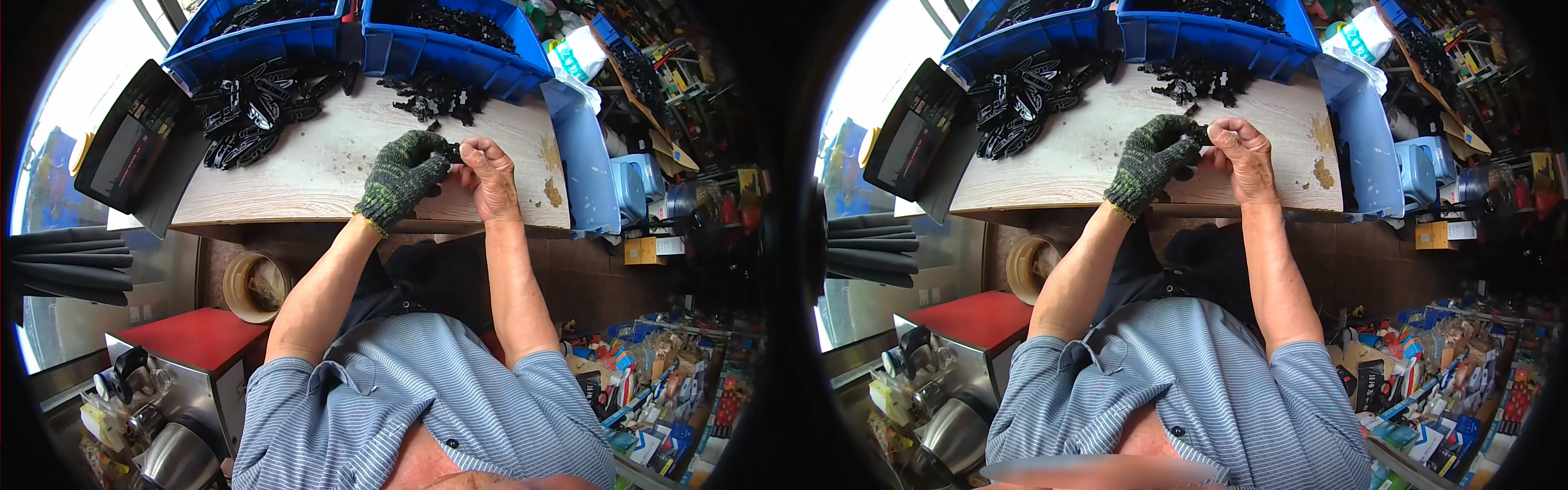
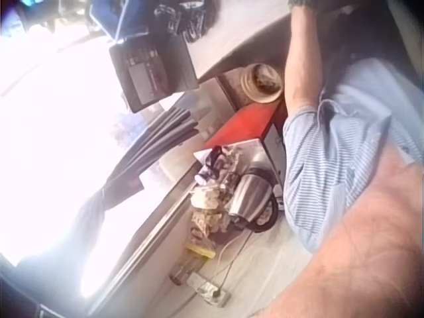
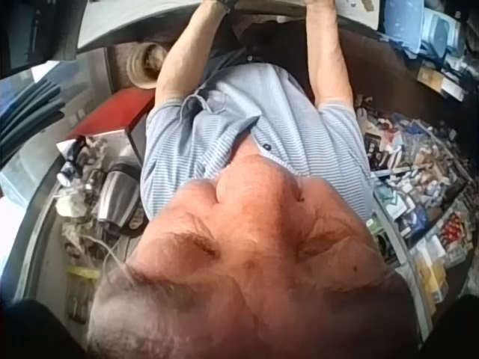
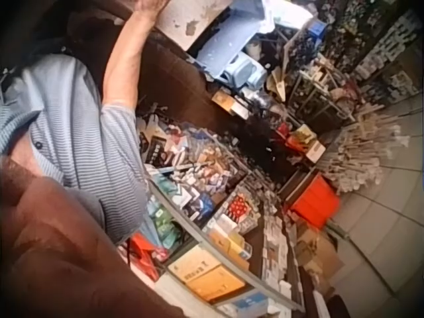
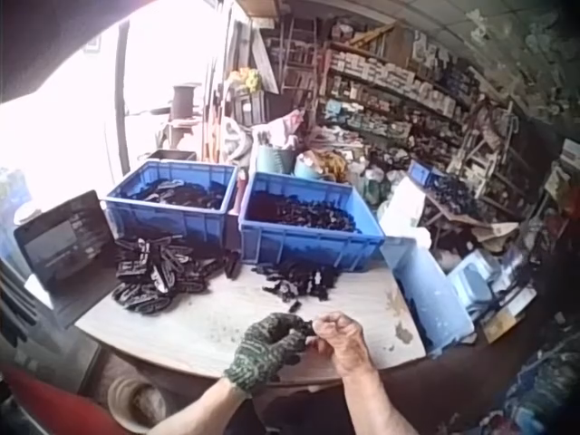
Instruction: Assembling small black plastic components by hand at a workshop bench.
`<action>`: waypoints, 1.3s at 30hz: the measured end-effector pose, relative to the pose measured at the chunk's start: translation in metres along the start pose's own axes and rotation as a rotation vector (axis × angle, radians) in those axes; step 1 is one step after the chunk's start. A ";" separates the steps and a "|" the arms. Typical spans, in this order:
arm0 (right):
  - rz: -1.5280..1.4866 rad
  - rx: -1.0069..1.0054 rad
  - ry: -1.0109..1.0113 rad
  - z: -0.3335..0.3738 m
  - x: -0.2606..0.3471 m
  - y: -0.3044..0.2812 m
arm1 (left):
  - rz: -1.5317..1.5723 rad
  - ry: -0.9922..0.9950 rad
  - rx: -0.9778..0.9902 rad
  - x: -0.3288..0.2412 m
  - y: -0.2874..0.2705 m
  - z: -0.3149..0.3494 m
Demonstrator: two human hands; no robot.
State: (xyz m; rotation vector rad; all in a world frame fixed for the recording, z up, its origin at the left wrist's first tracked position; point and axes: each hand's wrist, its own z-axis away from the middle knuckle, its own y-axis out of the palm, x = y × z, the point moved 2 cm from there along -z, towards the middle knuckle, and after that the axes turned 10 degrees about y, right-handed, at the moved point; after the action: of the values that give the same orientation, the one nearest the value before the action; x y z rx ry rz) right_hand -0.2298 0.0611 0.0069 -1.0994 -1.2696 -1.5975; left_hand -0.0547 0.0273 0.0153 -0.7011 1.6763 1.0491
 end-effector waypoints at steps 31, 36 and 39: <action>0.282 -0.031 0.120 -0.001 0.010 0.017 | 0.013 -0.005 -0.261 -0.006 0.005 -0.001; 0.225 -0.047 0.068 0.000 0.007 0.019 | 0.021 -0.002 -0.219 -0.006 0.007 0.001; 0.245 -0.049 0.021 0.000 0.004 0.016 | 0.051 -0.011 -0.185 -0.004 0.006 -0.001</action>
State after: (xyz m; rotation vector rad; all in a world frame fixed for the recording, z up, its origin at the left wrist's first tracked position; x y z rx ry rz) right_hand -0.2155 0.0582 0.0150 -1.2153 -1.0426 -1.4573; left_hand -0.0591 0.0295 0.0207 -0.7731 1.6090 1.2531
